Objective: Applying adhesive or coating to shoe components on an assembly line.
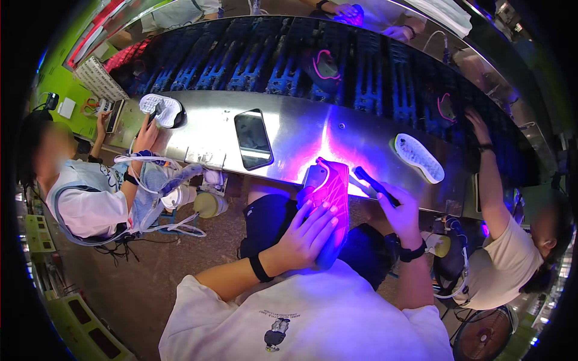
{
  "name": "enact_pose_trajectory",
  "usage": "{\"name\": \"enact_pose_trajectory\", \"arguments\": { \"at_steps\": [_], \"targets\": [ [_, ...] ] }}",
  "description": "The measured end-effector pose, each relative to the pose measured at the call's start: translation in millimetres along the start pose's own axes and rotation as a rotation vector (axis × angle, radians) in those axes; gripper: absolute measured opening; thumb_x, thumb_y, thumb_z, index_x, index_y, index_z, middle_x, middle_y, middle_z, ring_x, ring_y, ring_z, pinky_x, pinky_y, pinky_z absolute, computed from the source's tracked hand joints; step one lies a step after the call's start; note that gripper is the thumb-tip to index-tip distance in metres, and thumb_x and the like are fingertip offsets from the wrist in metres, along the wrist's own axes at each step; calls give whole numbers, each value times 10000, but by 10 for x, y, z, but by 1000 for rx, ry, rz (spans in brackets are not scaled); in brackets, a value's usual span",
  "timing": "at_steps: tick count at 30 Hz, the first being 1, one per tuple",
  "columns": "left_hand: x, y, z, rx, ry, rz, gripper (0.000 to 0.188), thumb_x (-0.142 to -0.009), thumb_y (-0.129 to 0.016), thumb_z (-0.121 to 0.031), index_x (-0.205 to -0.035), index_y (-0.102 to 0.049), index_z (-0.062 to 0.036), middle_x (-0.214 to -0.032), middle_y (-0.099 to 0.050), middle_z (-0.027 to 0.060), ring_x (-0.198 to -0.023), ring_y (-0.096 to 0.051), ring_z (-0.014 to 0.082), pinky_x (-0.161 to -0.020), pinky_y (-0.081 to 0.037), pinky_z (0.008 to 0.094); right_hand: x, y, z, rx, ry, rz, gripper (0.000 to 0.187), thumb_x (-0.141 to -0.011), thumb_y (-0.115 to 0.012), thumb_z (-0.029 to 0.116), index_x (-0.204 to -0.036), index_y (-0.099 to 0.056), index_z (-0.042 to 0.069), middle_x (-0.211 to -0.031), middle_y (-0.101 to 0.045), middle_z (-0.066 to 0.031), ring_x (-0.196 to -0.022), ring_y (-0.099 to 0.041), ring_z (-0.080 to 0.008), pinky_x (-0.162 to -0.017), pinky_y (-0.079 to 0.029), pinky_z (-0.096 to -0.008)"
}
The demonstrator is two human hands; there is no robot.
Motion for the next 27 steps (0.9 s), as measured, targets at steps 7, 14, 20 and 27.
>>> {"name": "enact_pose_trajectory", "arguments": {
  "at_steps": [7, 14, 20, 27],
  "targets": [
    [3, 9, -45, 14, -41, 33, 568, -877, -683, -177, -1374, -536, 56, -1408, -591, 271, -1341, -571, 437, -1148, -347, 680, -23, -182, -173, -174, -149, 66, 281, -940, -748, 124, -1199, -750, 16, -884, -720, -58, -747, -641, -143, -699, -512, -321],
    [-24, 25, -74, 40, -47, 25, 547, -882, -677, -174, -1369, -556, 44, -1421, -586, 269, -1334, -579, 426, -1156, -343, 675, 403, -304, -589, -249, -243, 18, 303, -913, -783, 100, -1190, -747, -17, -968, -766, -79, -846, -679, -120, -792, -543, -278],
    [-22, -1, -69, 10, -65, 62, 510, -893, -669, -179, -1347, -588, 40, -1417, -588, 267, -1354, -561, 421, -1168, -329, 672, 501, -272, -330, -332, -212, 46, 320, -916, -787, 91, -1201, -731, -41, -1022, -755, -68, -919, -682, -120, -866, -541, -281],
    [-9, -34, -88, -33, -90, 117, 535, -897, -654, -179, -1380, -573, 36, -1429, -581, 252, -1368, -545, 419, -1172, -326, 671, 523, -239, -314, -267, -193, 106, 327, -906, -790, 51, -1210, -720, -50, -1064, -742, -60, -955, -675, -119, -876, -543, -283]
  ]
}}
Point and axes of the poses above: each hand's wrist, its own x-axis away from the middle knuckle, its own y-axis out of the back of the hand, z = x × y, the point moved 10 cm from there along -x, towards the middle knuckle
